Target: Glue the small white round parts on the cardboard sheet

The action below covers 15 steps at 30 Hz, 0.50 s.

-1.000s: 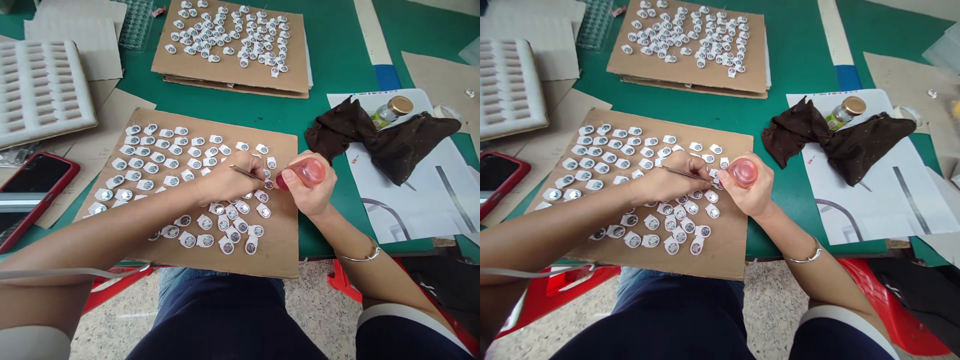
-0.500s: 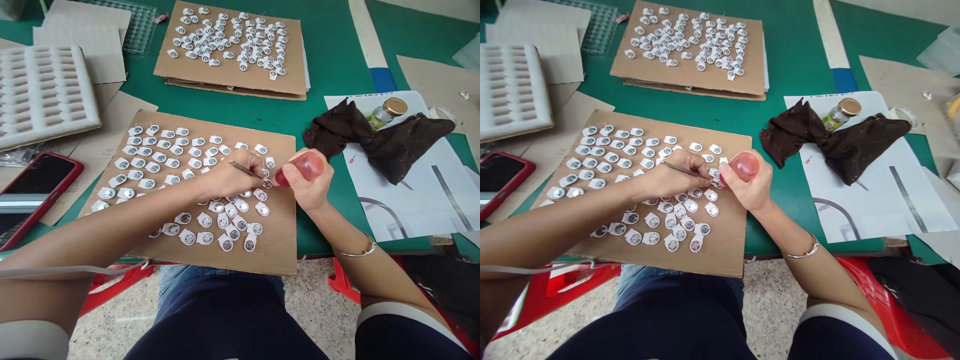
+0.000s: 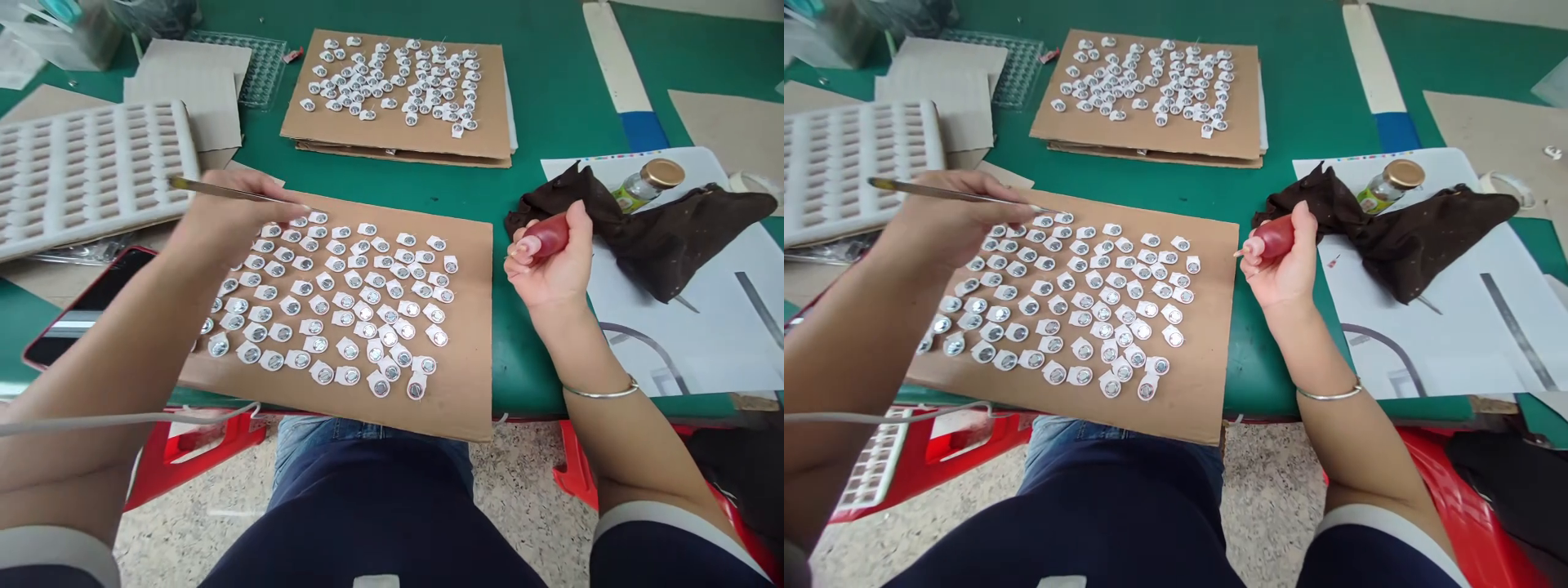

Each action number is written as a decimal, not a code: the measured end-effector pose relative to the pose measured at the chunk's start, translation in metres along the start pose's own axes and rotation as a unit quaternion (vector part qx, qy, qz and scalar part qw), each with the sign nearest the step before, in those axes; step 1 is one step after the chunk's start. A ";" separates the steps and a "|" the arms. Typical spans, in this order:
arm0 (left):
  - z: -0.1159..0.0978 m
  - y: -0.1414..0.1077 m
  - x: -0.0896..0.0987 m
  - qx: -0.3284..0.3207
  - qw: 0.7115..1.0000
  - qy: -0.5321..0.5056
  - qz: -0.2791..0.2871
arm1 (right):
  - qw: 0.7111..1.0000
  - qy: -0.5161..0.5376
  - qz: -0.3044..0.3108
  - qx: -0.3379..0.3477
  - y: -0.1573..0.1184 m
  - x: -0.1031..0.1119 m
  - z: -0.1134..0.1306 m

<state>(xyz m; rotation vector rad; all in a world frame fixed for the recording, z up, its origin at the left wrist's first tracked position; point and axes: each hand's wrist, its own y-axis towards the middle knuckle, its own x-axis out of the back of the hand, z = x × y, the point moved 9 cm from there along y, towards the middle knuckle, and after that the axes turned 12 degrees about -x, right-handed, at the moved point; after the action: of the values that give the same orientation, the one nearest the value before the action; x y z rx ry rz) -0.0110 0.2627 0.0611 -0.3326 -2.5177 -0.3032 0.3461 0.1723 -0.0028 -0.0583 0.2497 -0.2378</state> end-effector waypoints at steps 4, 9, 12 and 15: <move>0.042 -0.019 0.044 0.035 0.996 -0.076 -0.043 | 0.984 0.128 0.006 -0.125 0.003 0.008 -0.019; 0.088 -0.053 0.079 0.089 0.973 -0.100 -0.189 | 0.964 0.221 -0.033 -0.143 -0.006 0.011 -0.015; 0.100 -0.071 0.084 0.112 0.967 -0.109 -0.203 | 0.963 0.223 -0.028 -0.147 -0.007 0.010 -0.015; 0.103 -0.087 0.091 0.126 0.961 -0.111 -0.218 | 0.967 0.213 -0.018 -0.141 -0.005 0.011 -0.017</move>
<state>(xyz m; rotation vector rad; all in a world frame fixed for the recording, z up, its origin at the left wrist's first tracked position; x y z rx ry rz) -0.1628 0.2251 0.0175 0.3121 -2.7938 -0.1109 0.3513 0.1645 -0.0217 -0.2959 0.7121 -0.2484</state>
